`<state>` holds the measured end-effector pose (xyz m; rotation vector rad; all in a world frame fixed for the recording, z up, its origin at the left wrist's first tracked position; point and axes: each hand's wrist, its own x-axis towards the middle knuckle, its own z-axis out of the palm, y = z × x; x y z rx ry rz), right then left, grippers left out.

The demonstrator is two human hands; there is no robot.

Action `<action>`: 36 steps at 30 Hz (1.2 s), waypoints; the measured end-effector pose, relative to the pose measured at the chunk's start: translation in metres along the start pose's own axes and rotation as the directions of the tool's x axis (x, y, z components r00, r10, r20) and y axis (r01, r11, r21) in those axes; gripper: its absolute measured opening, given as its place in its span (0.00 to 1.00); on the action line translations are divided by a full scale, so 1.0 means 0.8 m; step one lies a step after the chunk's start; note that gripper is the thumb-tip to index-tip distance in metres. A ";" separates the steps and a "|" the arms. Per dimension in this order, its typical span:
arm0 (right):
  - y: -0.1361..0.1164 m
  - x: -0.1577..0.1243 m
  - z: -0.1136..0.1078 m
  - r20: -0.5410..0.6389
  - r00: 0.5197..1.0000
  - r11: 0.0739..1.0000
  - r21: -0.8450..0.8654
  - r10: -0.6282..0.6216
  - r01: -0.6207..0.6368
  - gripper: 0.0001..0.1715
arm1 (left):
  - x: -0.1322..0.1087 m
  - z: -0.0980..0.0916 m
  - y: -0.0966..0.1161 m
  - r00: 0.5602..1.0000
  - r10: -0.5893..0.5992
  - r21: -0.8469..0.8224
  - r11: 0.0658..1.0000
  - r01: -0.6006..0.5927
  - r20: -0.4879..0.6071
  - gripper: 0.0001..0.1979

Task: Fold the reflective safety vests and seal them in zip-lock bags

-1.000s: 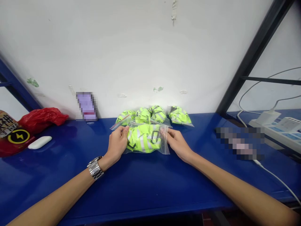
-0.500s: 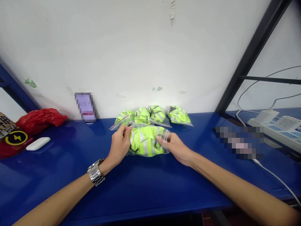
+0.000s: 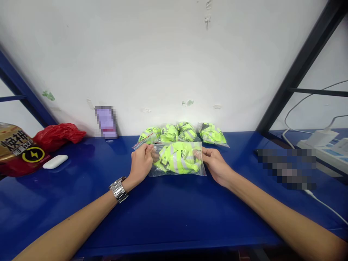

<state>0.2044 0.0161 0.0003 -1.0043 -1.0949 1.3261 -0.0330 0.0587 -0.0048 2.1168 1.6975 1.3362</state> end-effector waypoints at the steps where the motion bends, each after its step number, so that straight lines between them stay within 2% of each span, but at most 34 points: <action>1: 0.000 0.001 0.000 -0.003 1.000 1.000 0.013 -0.005 0.005 0.27 | 0.001 -0.001 -0.002 1.000 0.004 0.012 1.000 -0.004 -0.002 0.18; 7: 0.001 -0.001 -0.005 0.019 0.999 0.997 0.072 -0.031 0.029 0.23 | 0.014 -0.005 -0.024 0.995 0.096 0.186 0.978 -0.093 -0.007 0.14; 11: -0.002 -0.002 -0.016 -0.033 0.999 0.993 0.111 0.036 -0.032 0.20 | 0.025 -0.009 -0.047 0.991 0.130 0.302 0.945 -0.127 0.011 0.11; 15: -0.005 -0.002 -0.027 -0.067 0.995 0.986 0.151 0.076 -0.065 0.16 | 0.030 -0.014 -0.060 0.985 0.153 0.378 0.910 -0.171 0.076 0.12; 24: 0.005 -0.014 -0.048 0.037 0.999 0.989 0.142 0.038 -0.043 0.14 | 0.023 -0.022 -0.072 0.956 0.179 0.432 0.861 -0.267 0.234 0.14; 31: 0.006 -0.010 -0.058 -0.042 0.997 0.990 0.129 0.070 -0.064 0.13 | 0.022 -0.027 -0.085 0.930 0.192 0.492 0.805 -0.332 0.313 0.15; 36: 0.011 -0.004 -0.060 -0.156 0.984 0.990 0.123 0.083 -0.064 0.13 | 0.020 -0.037 -0.091 0.927 0.170 0.527 0.782 -0.334 0.335 0.16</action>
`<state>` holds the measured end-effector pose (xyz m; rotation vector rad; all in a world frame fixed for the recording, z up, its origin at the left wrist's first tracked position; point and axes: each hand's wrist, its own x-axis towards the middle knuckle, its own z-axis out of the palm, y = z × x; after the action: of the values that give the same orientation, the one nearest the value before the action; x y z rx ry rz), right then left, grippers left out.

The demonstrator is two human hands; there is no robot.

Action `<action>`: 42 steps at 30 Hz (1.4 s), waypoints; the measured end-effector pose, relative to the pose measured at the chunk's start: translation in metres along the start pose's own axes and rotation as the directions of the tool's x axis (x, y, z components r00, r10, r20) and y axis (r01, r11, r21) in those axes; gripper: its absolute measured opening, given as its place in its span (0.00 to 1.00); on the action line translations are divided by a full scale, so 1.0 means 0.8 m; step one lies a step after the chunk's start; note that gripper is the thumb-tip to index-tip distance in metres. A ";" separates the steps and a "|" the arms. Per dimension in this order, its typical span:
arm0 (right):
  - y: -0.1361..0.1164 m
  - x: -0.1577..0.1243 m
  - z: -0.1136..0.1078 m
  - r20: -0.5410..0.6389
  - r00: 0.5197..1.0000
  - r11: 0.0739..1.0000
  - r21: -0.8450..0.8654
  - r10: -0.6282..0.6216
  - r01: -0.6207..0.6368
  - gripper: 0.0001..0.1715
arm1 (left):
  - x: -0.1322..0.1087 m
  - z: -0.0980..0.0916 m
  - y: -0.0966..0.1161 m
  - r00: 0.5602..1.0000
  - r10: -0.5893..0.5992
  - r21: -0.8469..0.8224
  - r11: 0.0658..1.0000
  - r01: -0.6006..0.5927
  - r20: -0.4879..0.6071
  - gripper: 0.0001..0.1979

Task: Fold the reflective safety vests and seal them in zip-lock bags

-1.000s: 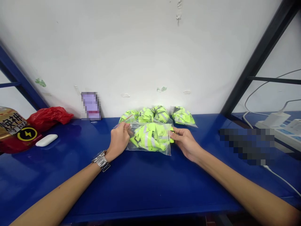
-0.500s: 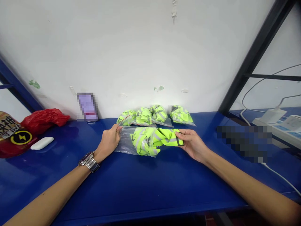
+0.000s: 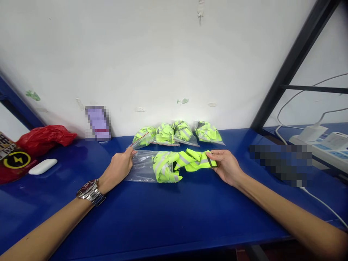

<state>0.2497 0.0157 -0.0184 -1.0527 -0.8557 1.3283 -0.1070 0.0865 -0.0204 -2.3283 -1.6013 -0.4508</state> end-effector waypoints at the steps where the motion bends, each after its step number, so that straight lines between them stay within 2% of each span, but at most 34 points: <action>1: 0.001 0.000 0.000 -0.023 1.000 1.000 0.001 0.000 0.000 0.13 | -0.001 0.000 -0.001 1.000 -0.005 0.013 1.000 0.005 0.011 0.17; 6: 0.007 -0.001 0.004 -0.113 0.993 1.000 -0.004 -0.016 0.016 0.16 | -0.005 0.000 -0.007 0.995 -0.052 0.095 0.995 0.044 0.081 0.17; 13: 0.010 -0.001 0.005 -0.188 0.973 0.990 0.002 -0.136 0.138 0.21 | -0.012 -0.009 -0.007 0.978 -0.096 0.172 0.983 0.065 0.182 0.15; 19: 0.013 0.004 0.006 -0.279 0.943 0.982 0.001 -0.180 0.188 0.25 | -0.013 -0.009 -0.011 0.969 -0.116 0.188 0.979 0.075 0.220 0.16; 25: 0.017 0.008 0.004 -0.297 0.922 0.968 -0.046 -0.249 0.246 0.27 | -0.018 -0.013 -0.015 0.944 -0.178 0.176 0.976 0.132 0.277 0.13; 33: 0.015 0.015 0.006 -0.405 0.893 0.974 0.027 -0.194 0.224 0.26 | -0.027 -0.031 -0.011 0.926 -0.184 0.213 0.970 0.116 0.331 0.17; 35: 0.013 0.021 -0.001 -0.451 0.867 0.969 0.022 -0.211 0.247 0.25 | -0.030 -0.036 -0.016 0.915 -0.194 0.223 0.968 0.118 0.355 0.17; 38: 0.010 0.028 -0.014 -0.548 0.798 0.955 -0.006 -0.250 0.295 0.24 | -0.036 -0.042 -0.025 0.893 -0.229 0.276 0.953 0.124 0.387 0.16; 39: 0.009 0.029 -0.018 -0.551 0.794 0.954 -0.013 -0.256 0.299 0.23 | -0.038 -0.044 -0.027 0.890 -0.235 0.291 0.949 0.123 0.390 0.16; 42: 0.010 0.029 -0.024 -0.433 0.859 0.959 -0.054 -0.273 0.277 0.24 | -0.039 -0.046 -0.031 0.906 -0.219 0.298 0.948 0.111 0.361 0.15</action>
<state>0.2671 0.0360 -0.0341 -1.1173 -0.6270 0.8073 -0.1443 0.0539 0.0017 -2.1706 -1.9080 0.2145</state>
